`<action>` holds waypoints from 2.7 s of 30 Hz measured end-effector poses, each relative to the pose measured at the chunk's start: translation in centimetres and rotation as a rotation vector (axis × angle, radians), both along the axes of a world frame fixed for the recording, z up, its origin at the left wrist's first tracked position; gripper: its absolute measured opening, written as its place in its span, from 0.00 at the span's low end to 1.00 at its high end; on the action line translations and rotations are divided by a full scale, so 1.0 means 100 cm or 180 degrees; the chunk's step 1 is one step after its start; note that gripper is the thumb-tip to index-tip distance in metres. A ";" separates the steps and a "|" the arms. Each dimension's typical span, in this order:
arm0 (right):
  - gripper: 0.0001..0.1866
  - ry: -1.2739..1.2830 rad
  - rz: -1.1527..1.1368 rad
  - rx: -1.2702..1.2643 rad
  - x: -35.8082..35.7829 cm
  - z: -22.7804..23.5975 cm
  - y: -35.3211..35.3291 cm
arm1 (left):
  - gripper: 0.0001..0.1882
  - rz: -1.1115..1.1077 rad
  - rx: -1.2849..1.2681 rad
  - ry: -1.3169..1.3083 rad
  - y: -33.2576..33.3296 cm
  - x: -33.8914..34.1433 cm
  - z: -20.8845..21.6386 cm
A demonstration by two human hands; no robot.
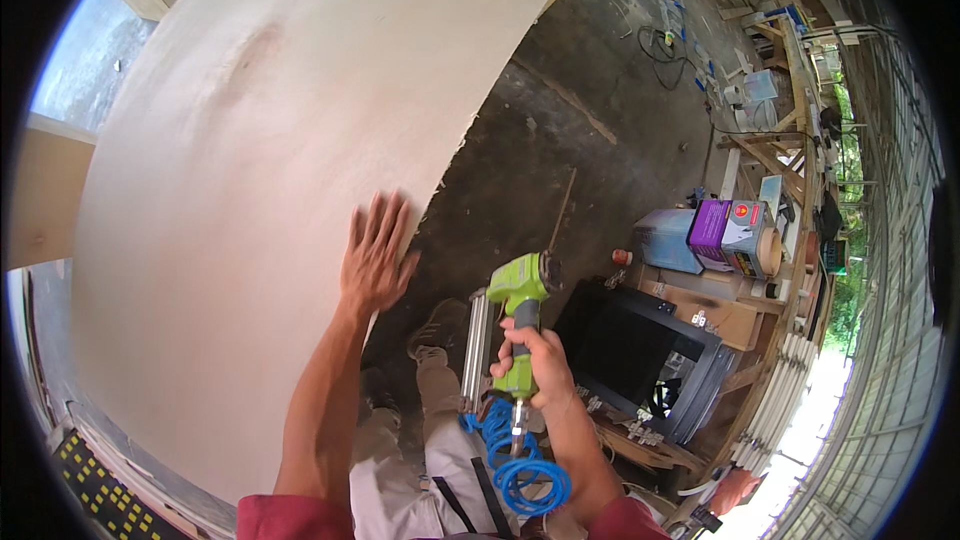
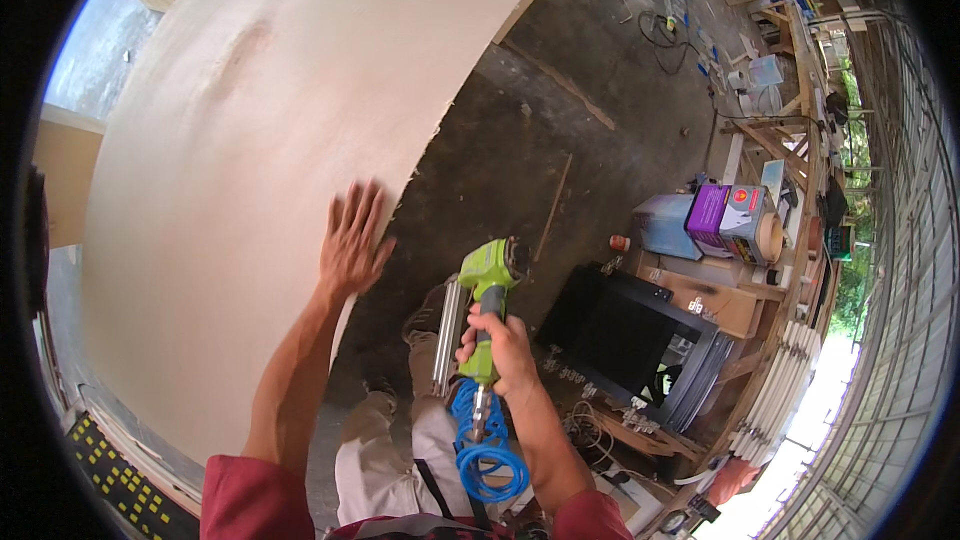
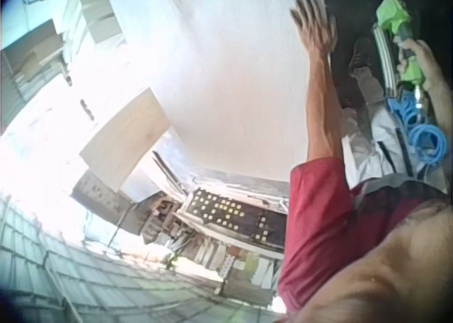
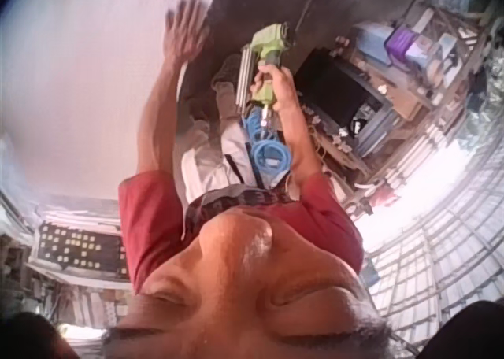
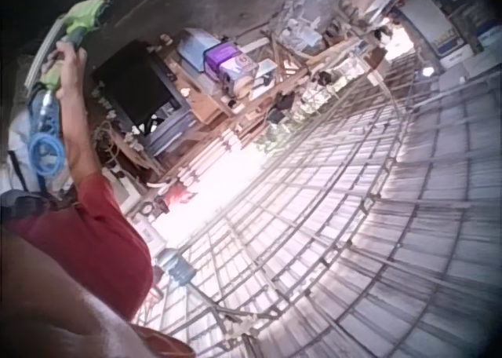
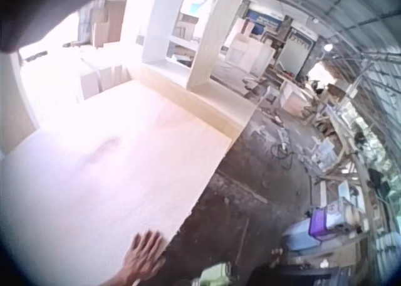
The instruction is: The person assembles wooden furniture pieces by using a pneumatic nail gun to join plywood boards and panels, periodically wiping the surfaces with their hand.
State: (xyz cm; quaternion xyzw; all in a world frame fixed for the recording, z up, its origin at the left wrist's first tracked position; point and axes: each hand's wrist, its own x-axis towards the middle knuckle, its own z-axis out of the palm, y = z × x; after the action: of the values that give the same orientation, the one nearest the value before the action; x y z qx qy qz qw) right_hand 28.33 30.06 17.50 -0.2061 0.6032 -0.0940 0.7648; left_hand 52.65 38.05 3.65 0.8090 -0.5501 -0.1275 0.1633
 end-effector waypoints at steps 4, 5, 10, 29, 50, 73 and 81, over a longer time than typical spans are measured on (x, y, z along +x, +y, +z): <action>0.15 -0.0240 0.0069 -0.0209 0.023 0.003 0.001 | 0.53 -0.0045 0.0780 0.0280 0.134 -0.028 0.019; 0.16 -0.0300 0.0072 -0.0252 0.033 0.005 -0.001 | 0.55 -0.0049 0.0970 0.0393 0.153 -0.027 0.027; 0.13 -0.0496 0.0191 -0.0391 0.089 0.000 -0.038 | 0.57 0.0008 0.0796 0.0311 0.163 -0.026 0.019; 0.08 -0.0377 0.0627 -0.0693 0.172 -0.010 -0.122 | 0.57 0.0005 0.0662 0.0447 0.159 -0.026 0.018; 0.09 -0.0327 0.0902 -0.0698 0.183 -0.008 -0.086 | 0.57 0.0013 0.0557 0.0434 0.151 -0.028 0.023; 0.18 -0.0293 0.0810 -0.0577 0.131 0.000 -0.025 | 0.57 0.0045 0.0530 0.0511 0.150 -0.022 0.022; 0.17 -0.0236 0.0850 -0.0637 0.132 0.001 -0.021 | 0.56 0.0049 0.0512 0.0489 0.150 -0.021 0.023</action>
State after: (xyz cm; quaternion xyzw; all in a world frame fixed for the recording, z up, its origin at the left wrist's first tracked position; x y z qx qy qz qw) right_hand 41.54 27.95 17.60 -0.3559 0.5294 -0.0586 0.7679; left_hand 50.57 53.09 5.91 0.8115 -0.5178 -0.2317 0.1404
